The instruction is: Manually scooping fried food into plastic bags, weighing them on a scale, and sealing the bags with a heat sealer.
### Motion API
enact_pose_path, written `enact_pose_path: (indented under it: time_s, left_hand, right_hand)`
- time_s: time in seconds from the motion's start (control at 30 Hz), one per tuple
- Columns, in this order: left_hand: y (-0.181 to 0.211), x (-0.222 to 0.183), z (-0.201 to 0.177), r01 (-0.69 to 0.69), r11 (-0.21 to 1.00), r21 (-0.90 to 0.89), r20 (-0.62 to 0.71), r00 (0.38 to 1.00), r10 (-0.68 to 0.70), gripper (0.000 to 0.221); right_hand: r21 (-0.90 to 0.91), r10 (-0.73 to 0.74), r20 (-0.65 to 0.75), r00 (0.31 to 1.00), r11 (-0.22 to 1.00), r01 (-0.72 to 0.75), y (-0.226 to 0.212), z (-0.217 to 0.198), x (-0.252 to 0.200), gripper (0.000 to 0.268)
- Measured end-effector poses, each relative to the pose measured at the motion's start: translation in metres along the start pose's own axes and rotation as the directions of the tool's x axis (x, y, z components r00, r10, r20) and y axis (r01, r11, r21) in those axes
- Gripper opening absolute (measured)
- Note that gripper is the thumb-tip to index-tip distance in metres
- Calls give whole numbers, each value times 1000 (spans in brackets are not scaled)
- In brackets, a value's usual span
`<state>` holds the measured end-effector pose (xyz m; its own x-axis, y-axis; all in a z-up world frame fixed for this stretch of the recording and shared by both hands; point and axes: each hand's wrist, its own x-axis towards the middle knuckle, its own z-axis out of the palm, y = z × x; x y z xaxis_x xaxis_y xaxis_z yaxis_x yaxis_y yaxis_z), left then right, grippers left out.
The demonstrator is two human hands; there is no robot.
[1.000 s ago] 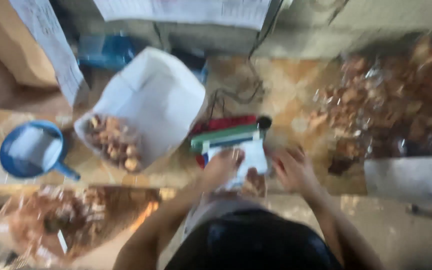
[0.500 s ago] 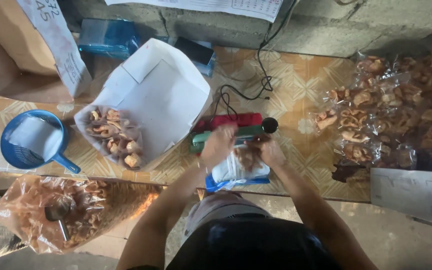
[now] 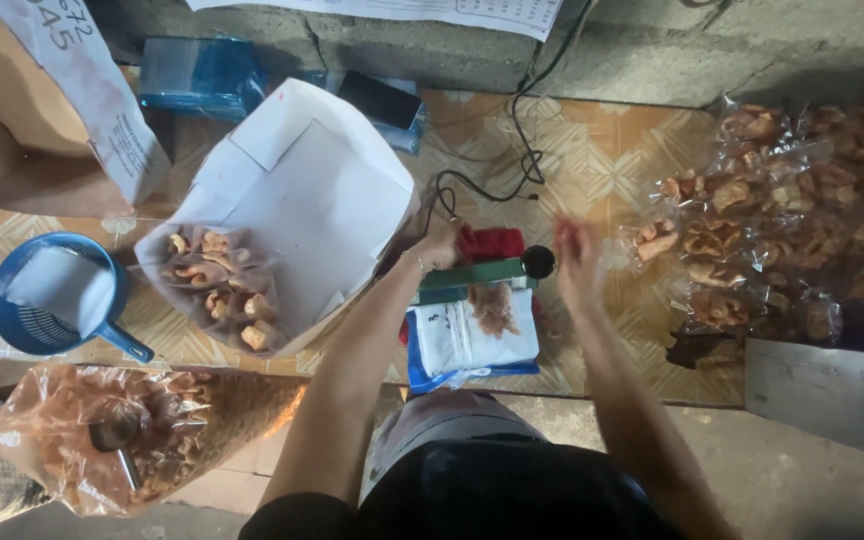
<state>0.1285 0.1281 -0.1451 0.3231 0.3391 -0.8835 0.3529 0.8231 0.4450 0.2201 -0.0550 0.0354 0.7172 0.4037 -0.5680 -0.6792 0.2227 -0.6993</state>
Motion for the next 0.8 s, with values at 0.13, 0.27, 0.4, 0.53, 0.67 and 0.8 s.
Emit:
enact_pose_path:
  time_s: [0.13,0.27,0.4,0.53,0.67,0.8]
  left_hand:
    - [29,-98,-20,-560,441,701,416,824,385,31]
    - [29,-86,-23,-564,491,664,447,826,343,61]
    - [28,-83,-12,-211,765,608,253,965,65,73]
    - [13,-80,-12,-662,268,700,482,715,506,61]
    - [9,-140,-12,-810,292,509,335,498,800,50]
    - [72,-228,-111,-841,150,520,242,314,918,18]
  right_hand:
    - [-737,12,662,750,199,647,-35,66,-44,39]
    - [-740,275,465,842,-401,540,19,36,52,39]
    - [-800,247,470,847,-287,528,32,20,60,39]
    - [-479,294,472,831,-706,522,18,29,56,38]
    - [-571,190,428,884,-701,427,27,39,49,39]
    - [-645,126,465,877,-630,432,47,9,91,41]
